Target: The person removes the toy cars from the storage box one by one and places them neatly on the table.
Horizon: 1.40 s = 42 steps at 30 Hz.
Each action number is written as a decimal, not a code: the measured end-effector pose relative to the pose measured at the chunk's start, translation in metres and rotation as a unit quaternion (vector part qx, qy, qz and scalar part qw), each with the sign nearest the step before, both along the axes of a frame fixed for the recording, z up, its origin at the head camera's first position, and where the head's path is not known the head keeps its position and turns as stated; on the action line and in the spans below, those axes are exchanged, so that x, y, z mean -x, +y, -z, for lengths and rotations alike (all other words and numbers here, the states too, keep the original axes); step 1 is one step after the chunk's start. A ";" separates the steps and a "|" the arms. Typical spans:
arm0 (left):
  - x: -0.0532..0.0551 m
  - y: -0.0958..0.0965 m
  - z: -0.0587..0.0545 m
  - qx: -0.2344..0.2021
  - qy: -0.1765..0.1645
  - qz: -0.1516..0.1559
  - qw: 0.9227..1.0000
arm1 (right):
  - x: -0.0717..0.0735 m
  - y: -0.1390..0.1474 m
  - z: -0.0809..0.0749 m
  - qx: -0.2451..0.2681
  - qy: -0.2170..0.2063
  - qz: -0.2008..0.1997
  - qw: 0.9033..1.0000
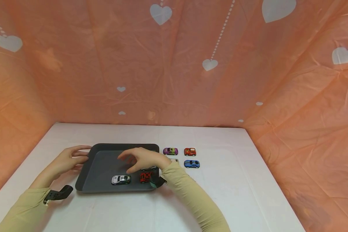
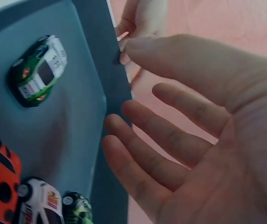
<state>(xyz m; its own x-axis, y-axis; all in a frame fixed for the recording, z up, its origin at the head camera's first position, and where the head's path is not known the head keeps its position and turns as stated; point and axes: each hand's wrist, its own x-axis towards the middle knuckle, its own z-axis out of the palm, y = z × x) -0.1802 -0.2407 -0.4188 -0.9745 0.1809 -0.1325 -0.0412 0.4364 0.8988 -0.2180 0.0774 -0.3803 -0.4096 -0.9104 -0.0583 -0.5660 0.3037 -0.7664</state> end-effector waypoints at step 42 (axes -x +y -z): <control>0.000 0.001 0.002 -0.012 -0.011 -0.004 1.000 | -0.004 -0.026 0.029 -0.115 0.024 -0.033 0.993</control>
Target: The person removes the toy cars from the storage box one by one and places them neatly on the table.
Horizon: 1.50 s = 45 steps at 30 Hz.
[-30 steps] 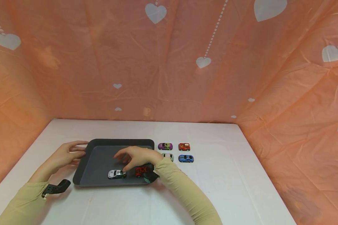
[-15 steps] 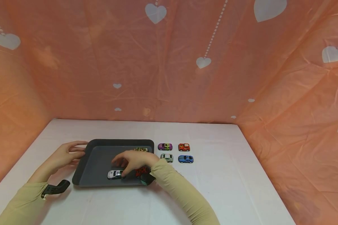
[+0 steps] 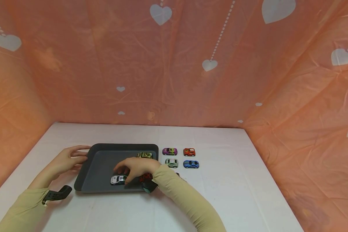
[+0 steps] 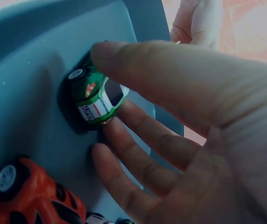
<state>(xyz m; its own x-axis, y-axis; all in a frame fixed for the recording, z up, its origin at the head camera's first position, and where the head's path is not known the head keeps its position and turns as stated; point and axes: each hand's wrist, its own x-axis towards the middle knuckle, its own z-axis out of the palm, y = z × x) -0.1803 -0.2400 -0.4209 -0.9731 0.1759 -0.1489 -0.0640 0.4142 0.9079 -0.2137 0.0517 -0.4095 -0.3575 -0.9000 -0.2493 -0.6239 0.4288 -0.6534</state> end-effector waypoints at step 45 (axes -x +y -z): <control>-0.001 0.000 -0.002 0.002 0.014 0.009 1.000 | 0.003 -0.006 0.005 0.005 -0.009 0.008 1.000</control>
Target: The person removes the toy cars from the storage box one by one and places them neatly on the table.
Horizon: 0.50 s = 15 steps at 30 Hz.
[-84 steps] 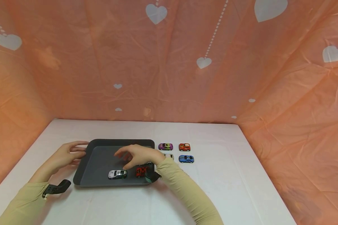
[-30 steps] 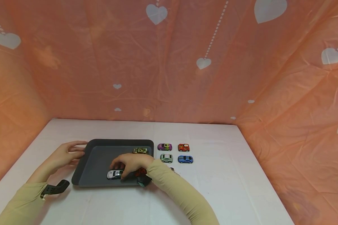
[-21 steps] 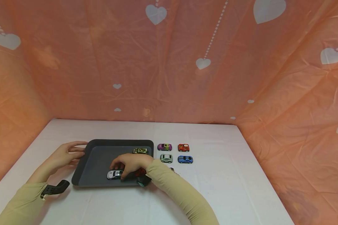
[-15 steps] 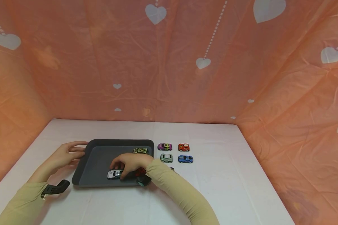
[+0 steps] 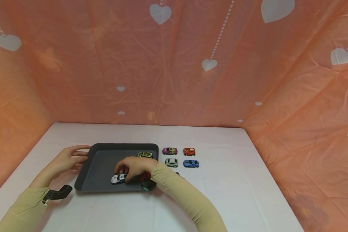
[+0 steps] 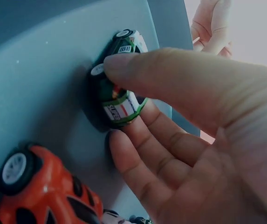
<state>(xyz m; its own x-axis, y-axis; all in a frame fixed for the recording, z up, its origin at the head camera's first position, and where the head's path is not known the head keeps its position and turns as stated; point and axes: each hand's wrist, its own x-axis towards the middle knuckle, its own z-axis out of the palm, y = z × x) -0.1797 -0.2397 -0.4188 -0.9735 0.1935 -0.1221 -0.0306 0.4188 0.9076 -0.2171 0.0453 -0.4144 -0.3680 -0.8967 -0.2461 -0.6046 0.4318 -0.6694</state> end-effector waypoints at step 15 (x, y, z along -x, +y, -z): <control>-0.001 0.001 -0.002 -0.005 0.001 -0.001 1.000 | 0.000 0.000 0.000 -0.003 -0.004 0.005 1.000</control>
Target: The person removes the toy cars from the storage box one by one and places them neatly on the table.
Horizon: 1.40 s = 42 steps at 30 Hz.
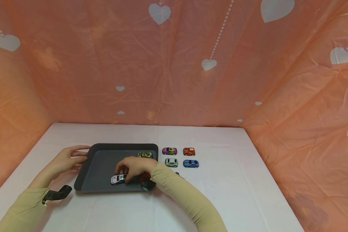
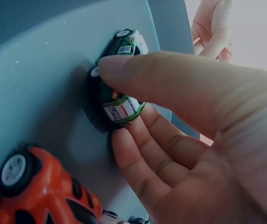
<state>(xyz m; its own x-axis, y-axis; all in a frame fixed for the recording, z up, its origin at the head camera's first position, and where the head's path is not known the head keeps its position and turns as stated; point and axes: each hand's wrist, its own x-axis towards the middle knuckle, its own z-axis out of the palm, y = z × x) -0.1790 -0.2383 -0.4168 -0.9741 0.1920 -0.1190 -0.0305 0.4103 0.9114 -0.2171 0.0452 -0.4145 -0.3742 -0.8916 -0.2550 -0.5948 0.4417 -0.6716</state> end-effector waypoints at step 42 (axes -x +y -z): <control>0.002 -0.003 0.003 0.010 0.004 0.000 1.000 | 0.008 0.078 -0.045 0.047 0.026 0.043 0.998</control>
